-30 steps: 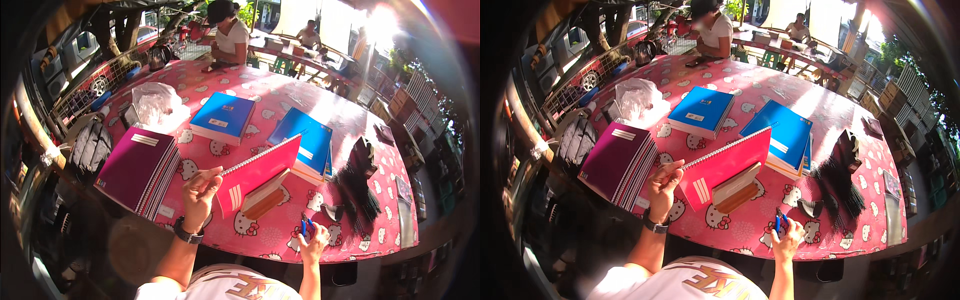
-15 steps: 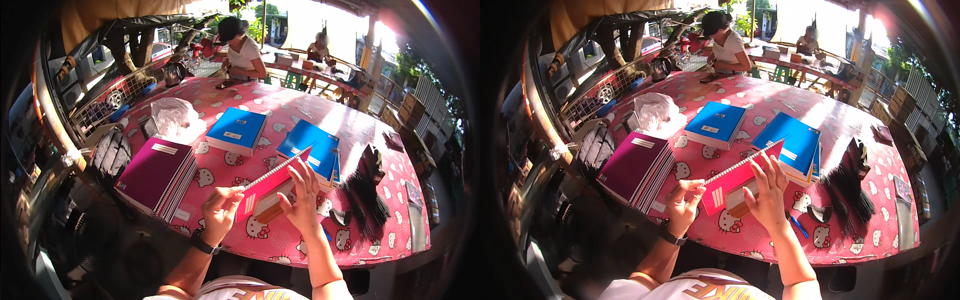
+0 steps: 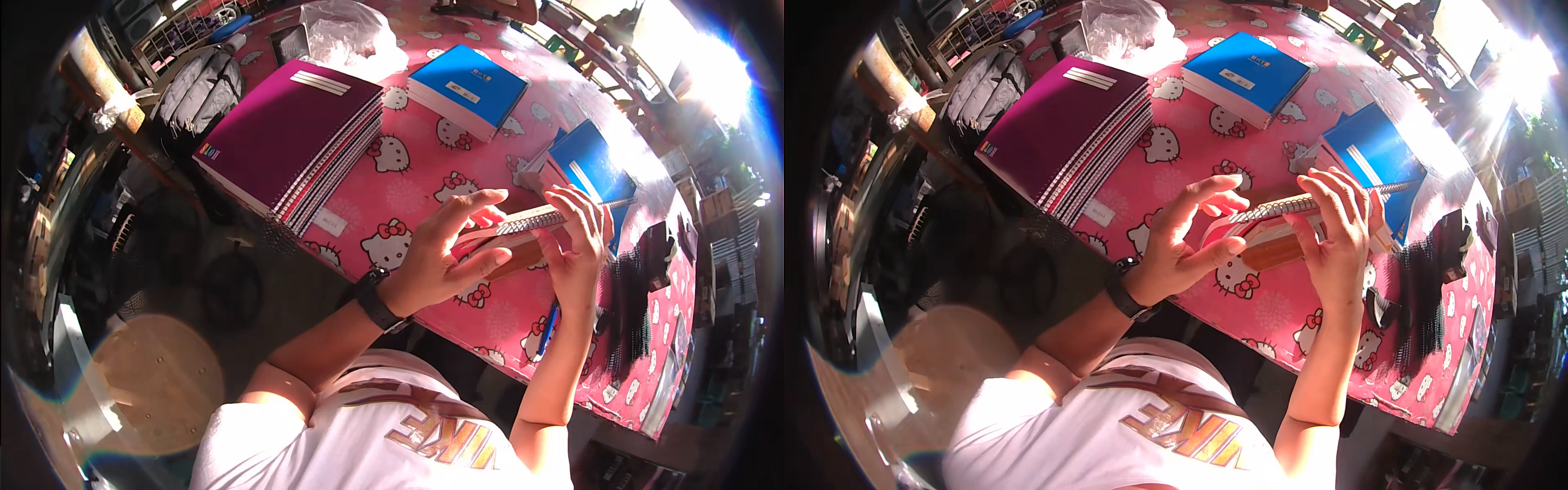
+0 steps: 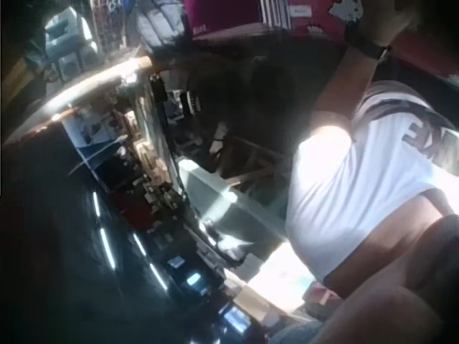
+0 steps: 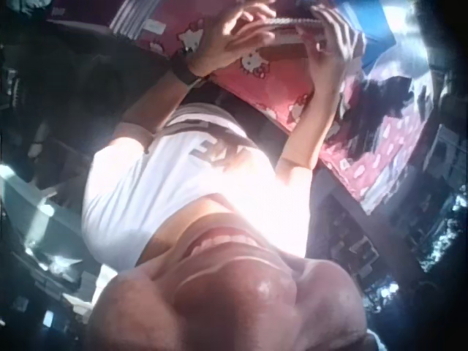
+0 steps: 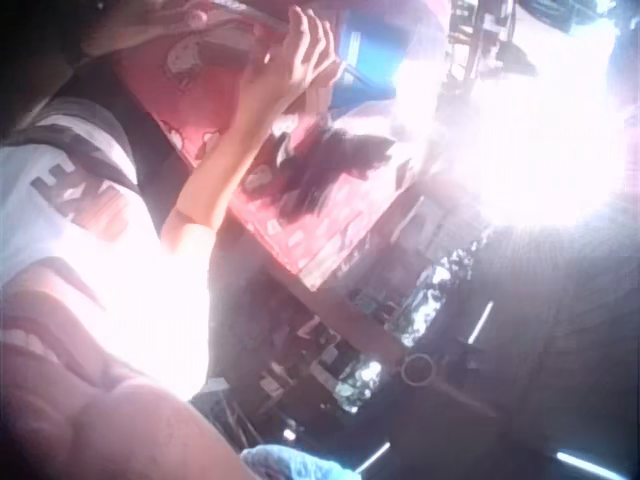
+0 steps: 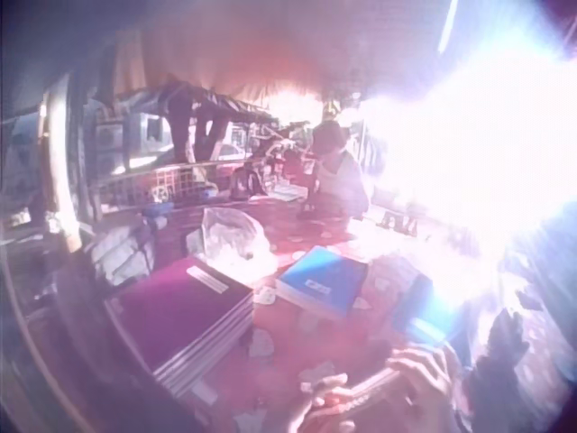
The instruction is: The person threads a plastic spiral coil through the pre-punched holes of several notebooks one by one and uses pliers to trim and secure the ends of the coils.
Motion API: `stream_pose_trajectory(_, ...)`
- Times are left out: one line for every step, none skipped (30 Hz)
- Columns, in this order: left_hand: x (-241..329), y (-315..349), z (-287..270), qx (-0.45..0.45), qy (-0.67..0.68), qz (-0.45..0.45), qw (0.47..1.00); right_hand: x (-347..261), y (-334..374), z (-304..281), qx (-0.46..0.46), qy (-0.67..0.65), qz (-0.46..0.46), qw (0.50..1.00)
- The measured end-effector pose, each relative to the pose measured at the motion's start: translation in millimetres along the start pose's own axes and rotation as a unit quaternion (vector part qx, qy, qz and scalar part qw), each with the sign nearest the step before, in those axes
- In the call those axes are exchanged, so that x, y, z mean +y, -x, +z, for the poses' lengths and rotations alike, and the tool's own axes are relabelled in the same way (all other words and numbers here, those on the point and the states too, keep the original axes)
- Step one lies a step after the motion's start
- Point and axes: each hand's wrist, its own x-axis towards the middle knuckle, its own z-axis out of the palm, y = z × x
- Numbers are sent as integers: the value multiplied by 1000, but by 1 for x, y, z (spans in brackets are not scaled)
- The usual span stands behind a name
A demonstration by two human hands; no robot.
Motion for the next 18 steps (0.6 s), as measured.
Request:
stream_pose_trajectory(-7,6,1,2,2,-9,1000,1,-1,0,-6,-6,3,1000)
stream_pose_trajectory(-17,12,0,-36,-49,-5,998,3,-1,-2,-10,-17,4,1000)
stream_pose_trajectory(-24,19,-2,-74,-100,-2,992,4,0,-2,-14,-29,4,999)
stream_pose_trajectory(-29,26,-6,-98,-113,-11,989,5,3,0,-14,-49,19,999)
stream_pose_trajectory(-31,31,-9,-99,-121,-20,987,6,5,2,-9,-48,16,999)
stream_pose_trajectory(-33,35,-10,-103,-162,-33,981,6,6,3,-4,-40,4,999)
stream_pose_trajectory(-34,38,-12,-106,-203,-46,972,5,4,2,0,-33,-8,999)
stream_pose_trajectory(-33,42,-15,-107,-190,-42,975,6,5,3,5,-54,-14,998)
stream_pose_trajectory(-24,31,-25,-112,-213,-9,971,8,7,2,5,-27,-21,999)
stream_pose_trajectory(-14,16,-41,-118,-234,23,965,9,11,3,11,-22,-14,1000)
stream_pose_trajectory(-1,-2,-60,-82,-297,22,951,12,15,4,16,-11,-3,1000)
stream_pose_trajectory(4,-22,-87,-45,-385,39,921,14,18,3,20,-6,-1,1000)
stream_pose_trajectory(9,-36,-119,-13,-463,35,885,12,18,4,24,-10,-6,1000)
stream_pose_trajectory(9,-46,-153,-5,-510,-13,860,9,17,5,22,-15,-6,1000)
stream_pose_trajectory(8,-47,-171,0,-598,-72,798,5,15,4,21,-18,0,1000)
stream_pose_trajectory(3,-50,-189,-65,-622,-224,747,4,13,5,33,-20,-12,999)
stream_pose_trajectory(1,-48,-202,-135,-675,-175,704,3,13,6,40,-18,-7,999)
stream_pose_trajectory(4,-52,-200,-151,-673,-191,698,6,14,8,45,-26,2,999)
